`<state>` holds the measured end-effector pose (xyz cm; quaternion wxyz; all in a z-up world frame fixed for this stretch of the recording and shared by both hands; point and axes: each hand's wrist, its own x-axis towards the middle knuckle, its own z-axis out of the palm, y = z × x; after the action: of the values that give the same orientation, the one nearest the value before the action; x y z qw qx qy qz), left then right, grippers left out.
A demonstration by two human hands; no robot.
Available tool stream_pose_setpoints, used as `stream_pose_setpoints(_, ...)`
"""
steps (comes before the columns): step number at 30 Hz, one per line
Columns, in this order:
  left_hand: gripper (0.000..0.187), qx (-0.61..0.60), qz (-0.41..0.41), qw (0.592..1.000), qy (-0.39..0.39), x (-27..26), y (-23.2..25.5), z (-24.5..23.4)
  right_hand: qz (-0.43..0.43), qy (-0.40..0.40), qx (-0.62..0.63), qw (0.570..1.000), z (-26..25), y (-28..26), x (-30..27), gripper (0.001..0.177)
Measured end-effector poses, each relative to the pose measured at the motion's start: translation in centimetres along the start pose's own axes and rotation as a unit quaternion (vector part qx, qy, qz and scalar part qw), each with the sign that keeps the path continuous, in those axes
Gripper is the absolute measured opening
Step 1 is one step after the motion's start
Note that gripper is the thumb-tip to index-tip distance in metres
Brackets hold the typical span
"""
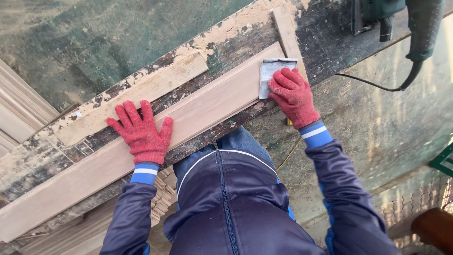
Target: Sand wooden planks using sandpaper and an electric orbital sander.
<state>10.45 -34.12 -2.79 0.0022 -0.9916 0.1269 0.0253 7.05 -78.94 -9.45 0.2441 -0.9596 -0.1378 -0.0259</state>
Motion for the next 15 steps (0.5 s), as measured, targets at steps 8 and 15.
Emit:
stream_pose_setpoints(8, 0.078, -0.029, 0.002, 0.999, -0.014, 0.3, 0.0, -0.5, -0.143, -0.031, 0.147, 0.978, 5.4, -7.7, 4.9, 0.026)
stream_pose_setpoints(15, 0.080, -0.035, 0.008, 0.999, -0.022, 0.1, -0.3, -0.3, -0.166, -0.039, 0.130, 0.977, 7.0, -3.3, 2.6, 0.025)
